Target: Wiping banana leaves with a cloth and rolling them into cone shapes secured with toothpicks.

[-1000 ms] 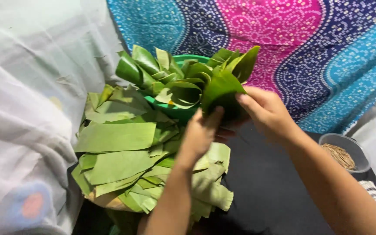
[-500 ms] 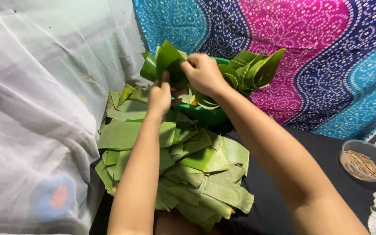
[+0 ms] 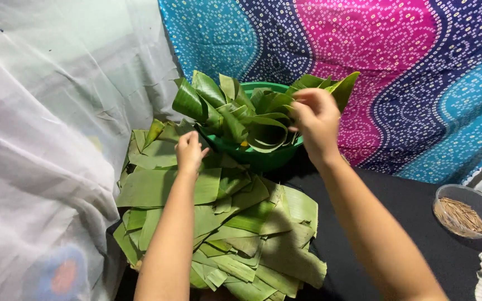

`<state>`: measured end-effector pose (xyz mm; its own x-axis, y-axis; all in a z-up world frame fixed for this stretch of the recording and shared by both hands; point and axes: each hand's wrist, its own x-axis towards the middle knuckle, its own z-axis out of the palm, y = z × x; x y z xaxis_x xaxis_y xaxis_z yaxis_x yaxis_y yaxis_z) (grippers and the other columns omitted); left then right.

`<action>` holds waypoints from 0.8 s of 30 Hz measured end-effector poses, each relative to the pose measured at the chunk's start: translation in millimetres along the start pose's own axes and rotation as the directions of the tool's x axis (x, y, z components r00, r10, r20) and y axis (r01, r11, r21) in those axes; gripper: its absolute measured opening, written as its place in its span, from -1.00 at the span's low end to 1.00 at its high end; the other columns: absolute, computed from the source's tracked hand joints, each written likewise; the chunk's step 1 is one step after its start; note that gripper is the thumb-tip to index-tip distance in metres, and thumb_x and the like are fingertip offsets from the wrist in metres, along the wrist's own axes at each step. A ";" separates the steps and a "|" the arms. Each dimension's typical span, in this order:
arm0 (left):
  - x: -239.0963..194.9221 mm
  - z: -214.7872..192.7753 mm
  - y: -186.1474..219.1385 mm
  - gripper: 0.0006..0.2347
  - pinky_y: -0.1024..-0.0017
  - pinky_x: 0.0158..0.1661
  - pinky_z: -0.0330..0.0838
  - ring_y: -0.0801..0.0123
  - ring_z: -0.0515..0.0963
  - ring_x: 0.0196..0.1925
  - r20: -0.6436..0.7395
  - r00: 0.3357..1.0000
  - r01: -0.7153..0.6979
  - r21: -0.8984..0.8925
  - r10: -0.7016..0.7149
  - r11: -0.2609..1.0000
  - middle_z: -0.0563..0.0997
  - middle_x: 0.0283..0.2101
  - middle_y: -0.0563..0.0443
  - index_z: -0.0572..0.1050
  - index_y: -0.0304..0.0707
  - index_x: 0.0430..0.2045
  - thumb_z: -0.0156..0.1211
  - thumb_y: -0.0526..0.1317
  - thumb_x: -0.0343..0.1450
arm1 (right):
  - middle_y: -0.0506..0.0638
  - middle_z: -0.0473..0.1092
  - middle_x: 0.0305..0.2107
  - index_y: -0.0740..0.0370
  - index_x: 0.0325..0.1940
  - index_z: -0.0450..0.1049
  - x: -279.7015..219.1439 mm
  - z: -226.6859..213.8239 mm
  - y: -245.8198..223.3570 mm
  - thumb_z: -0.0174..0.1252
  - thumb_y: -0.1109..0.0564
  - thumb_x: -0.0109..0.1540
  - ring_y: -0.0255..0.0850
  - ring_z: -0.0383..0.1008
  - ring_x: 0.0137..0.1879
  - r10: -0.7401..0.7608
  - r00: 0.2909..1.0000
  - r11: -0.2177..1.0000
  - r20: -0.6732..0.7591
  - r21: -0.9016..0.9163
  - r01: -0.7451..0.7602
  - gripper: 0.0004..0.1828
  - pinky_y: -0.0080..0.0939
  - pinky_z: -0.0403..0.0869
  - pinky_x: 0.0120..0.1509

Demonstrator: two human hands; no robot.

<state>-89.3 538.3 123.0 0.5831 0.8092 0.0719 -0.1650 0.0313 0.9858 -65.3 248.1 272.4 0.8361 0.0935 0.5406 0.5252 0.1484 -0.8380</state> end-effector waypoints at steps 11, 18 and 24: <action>59.3 33.7 -79.6 -0.64 -0.12 0.12 0.44 -0.04 0.49 0.11 0.242 0.925 0.352 -0.260 -0.292 0.899 0.50 0.02 -0.28 0.44 -0.43 0.04 0.29 -0.13 0.49 | 0.32 0.18 0.10 0.16 0.28 0.16 12.0 -17.5 193.6 0.30 -0.05 0.25 0.35 0.36 0.19 0.774 0.634 0.580 0.004 0.400 -0.710 -0.36 0.47 0.40 0.17; -2.8 45.9 -64.9 -0.76 0.49 -0.35 0.57 0.37 0.47 -0.42 0.088 0.977 0.208 -0.187 -0.195 0.960 0.37 -0.40 0.03 0.45 -0.24 -0.32 0.40 -0.12 0.40 | 0.23 0.33 -0.10 0.17 0.07 0.38 42.7 -65.5 315.2 0.18 0.23 0.21 0.29 0.51 0.11 0.738 0.674 0.630 -0.028 0.386 -0.674 -0.66 0.42 0.43 0.18; -66.8 72.2 -55.2 -0.70 0.60 -0.30 0.51 0.46 0.49 -0.35 0.074 0.984 0.168 -0.131 -0.160 0.977 0.39 -0.33 0.02 0.43 -0.26 -0.23 0.40 -0.08 0.41 | 0.18 0.49 -0.21 0.10 0.04 0.53 93.5 -119.4 374.7 0.45 0.15 0.10 0.15 0.61 -0.06 0.664 0.748 0.672 0.019 0.425 -0.607 -0.56 0.35 0.57 0.05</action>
<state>-61.7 440.2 74.8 0.6595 0.7479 -0.0754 -0.1670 0.2435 0.9554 228.5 194.9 0.0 0.9707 0.1872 -0.1508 -0.2223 0.4610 -0.8591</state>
